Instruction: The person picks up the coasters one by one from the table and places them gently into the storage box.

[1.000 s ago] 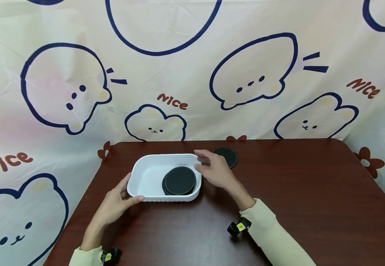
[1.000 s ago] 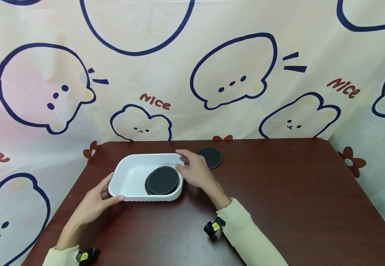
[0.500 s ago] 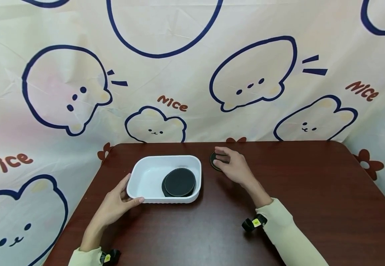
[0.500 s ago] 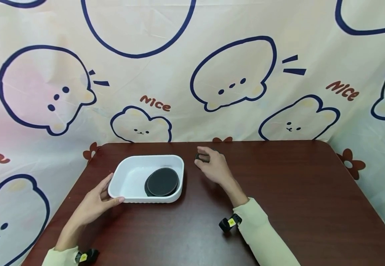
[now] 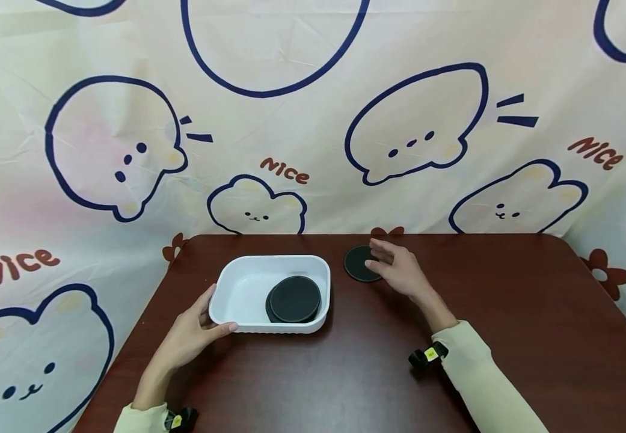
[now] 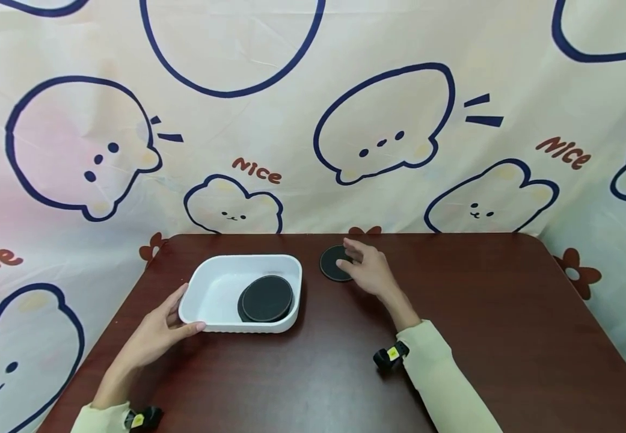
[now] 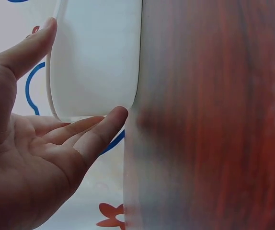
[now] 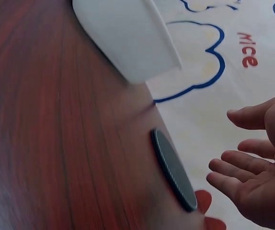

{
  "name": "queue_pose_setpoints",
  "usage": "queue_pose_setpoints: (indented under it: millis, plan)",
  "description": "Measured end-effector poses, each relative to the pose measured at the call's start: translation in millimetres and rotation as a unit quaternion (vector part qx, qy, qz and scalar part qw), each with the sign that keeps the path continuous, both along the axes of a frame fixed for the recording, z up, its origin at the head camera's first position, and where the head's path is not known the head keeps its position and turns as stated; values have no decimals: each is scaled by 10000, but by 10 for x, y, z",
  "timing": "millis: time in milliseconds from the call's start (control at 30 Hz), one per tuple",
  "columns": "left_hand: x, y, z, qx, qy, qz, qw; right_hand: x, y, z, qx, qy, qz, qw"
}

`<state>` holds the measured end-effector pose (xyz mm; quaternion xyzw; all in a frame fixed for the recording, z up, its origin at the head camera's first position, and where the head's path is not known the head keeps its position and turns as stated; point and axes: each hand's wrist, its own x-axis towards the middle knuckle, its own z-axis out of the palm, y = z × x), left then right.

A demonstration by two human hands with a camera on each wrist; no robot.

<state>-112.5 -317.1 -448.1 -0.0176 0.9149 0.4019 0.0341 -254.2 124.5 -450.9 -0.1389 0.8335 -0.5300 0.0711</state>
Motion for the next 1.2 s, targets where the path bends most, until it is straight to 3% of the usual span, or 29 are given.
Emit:
queue_pose_setpoints:
  millis: [433, 867, 1200]
  plan:
    - [5, -9, -25, -47, -72, 64, 9999, -252, 114, -184, 643, -209, -132, 9976]
    - [-4, -19, -9, -48, 37, -28, 10000, -452, 66, -260, 1449, 124, 150, 9893]
    - [-5, -28, -9, -2, -9, 2, 10000, -492, 4, -297, 1998, 339, 486, 9780]
